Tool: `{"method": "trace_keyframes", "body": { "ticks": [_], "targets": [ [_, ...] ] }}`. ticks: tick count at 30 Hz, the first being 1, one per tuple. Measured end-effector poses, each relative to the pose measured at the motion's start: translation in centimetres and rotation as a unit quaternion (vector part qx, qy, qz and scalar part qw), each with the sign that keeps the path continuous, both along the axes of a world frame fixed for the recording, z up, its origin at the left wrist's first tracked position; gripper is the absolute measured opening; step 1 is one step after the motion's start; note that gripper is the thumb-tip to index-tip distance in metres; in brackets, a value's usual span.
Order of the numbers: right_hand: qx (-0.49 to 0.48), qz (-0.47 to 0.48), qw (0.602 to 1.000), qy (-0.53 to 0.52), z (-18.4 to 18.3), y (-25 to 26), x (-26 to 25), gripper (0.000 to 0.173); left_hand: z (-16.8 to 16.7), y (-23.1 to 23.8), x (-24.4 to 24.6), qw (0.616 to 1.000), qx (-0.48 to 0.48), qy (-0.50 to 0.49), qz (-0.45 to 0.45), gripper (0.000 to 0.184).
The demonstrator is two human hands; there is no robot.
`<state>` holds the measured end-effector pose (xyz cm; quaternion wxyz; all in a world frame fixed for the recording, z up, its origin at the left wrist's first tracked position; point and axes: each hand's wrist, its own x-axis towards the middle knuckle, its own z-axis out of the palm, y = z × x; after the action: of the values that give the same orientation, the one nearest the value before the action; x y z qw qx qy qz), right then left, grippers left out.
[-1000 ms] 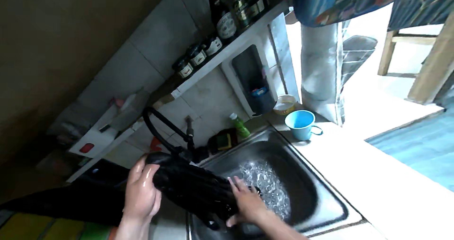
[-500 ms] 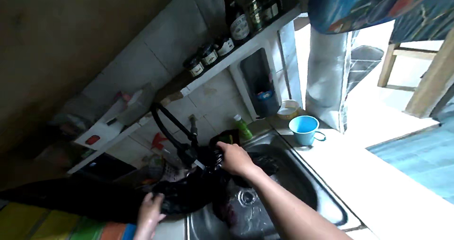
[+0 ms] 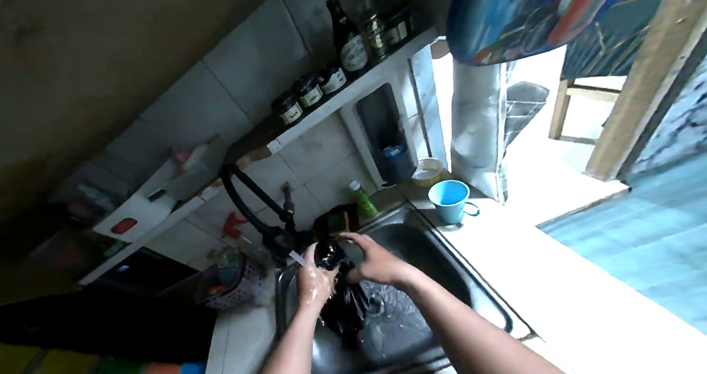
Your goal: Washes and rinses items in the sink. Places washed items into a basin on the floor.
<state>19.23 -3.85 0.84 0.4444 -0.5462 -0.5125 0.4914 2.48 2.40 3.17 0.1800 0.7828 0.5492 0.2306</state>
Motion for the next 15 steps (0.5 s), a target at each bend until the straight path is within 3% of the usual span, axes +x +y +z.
{"method": "trace_keyframes", "body": {
  "ticks": [3,5,6,8,10,11,12,13,15],
  "targets": [
    [-0.063,-0.023,0.998,0.006,-7.9,-1.3,-2.5,0.149,0.7,-1.3,2.1,0.999,0.048,0.018,-0.009,0.079],
    [-0.062,-0.133,0.989,0.020,-11.4,-1.7,-5.6,0.153,1.1,-3.2,3.3,0.998,0.040,-0.039,-0.016,0.081],
    [-0.039,-0.209,0.977,0.035,-12.2,-1.6,-6.7,0.143,1.1,-3.9,3.8,0.995,0.027,-0.091,-0.012,0.080],
    [-0.001,-0.347,0.935,0.076,-11.9,-0.8,-7.9,0.103,0.9,-4.6,4.0,0.969,-0.021,-0.244,0.019,0.076],
    [-0.007,-0.433,0.888,0.152,-9.8,0.1,-7.9,0.062,0.6,-4.7,3.0,0.899,-0.108,-0.417,0.084,0.066],
    [-0.008,-0.451,0.872,0.193,-8.6,0.5,-7.7,0.050,0.4,-4.3,2.1,0.854,-0.147,-0.484,0.122,0.052],
    [0.000,-0.456,0.861,0.225,-7.3,0.8,-7.5,0.044,0.1,-3.8,1.1,0.813,-0.182,-0.534,0.147,0.036],
    [0.014,-0.452,0.855,0.253,-6.3,1.0,-7.6,0.041,-0.5,-3.3,-0.1,0.779,-0.216,-0.568,0.152,0.034],
    [0.038,-0.431,0.848,0.306,-4.4,1.3,-8.6,0.041,-2.7,-2.8,-2.4,0.736,-0.277,-0.597,0.159,0.046]
  ]
}}
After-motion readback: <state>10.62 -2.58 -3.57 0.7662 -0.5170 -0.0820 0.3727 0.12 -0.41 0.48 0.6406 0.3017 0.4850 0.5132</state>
